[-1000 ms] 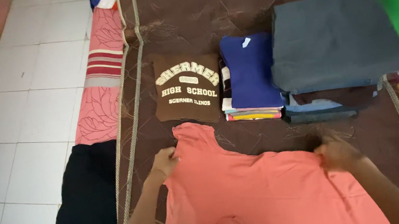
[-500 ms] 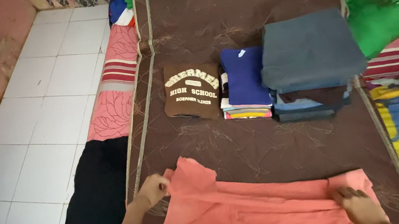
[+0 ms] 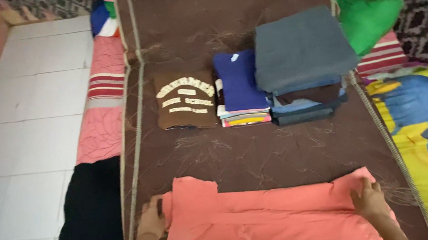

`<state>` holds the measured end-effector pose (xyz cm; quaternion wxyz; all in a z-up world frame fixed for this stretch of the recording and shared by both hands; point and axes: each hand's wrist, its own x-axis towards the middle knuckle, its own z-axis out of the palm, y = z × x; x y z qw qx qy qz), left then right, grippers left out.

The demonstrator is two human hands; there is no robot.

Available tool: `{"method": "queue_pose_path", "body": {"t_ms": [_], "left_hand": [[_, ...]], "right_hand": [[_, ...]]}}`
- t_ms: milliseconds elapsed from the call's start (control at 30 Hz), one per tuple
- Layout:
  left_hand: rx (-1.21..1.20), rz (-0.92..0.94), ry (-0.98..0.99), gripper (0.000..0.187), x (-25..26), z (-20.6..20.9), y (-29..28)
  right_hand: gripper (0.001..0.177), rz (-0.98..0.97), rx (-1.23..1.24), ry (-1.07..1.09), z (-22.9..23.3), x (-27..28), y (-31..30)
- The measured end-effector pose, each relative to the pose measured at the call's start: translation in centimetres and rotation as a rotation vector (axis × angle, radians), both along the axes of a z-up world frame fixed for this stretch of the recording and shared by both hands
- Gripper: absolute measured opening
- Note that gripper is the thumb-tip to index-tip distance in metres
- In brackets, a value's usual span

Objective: Folding a pile of laundry including shirts and a sweatshirt on a mattress.

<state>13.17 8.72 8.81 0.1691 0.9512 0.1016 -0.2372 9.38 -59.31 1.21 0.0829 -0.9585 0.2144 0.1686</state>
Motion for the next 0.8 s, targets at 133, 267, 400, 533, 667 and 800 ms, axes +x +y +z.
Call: {"method": "queue_pose_path", "body": {"t_ms": [133, 267, 400, 533, 667, 800], "left_hand": [[-0.138, 0.155, -0.051, 0.065, 2.3, -1.5, -0.1], [-0.036, -0.101, 0.001, 0.067, 3.7, -1.1, 0.0], [0.044, -0.111, 0.041, 0.025, 3.4, -6.3, 2.5], [0.165, 0.056, 0.113, 0.027, 4.5, -3.6, 1.2], [0.236, 0.116, 0.084, 0.032, 3.9, -1.3, -1.1], [0.372, 0.056, -0.063, 0.044, 4.7, 3.3, -3.4]], "right_hand": [[0.060, 0.018, -0.079, -0.104, 1.7, 2.6, 0.7], [0.050, 0.301, -0.390, 0.002, 0.2, 4.3, -2.0], [0.044, 0.334, -0.399, 0.140, 0.8, 4.5, -4.7], [0.043, 0.266, -0.368, 0.184, 3.5, 4.7, -4.7], [0.047, 0.249, -0.381, -0.064, 2.4, 4.1, -3.2], [0.046, 0.229, -0.149, -0.214, -1.5, 6.1, 6.6]]}}
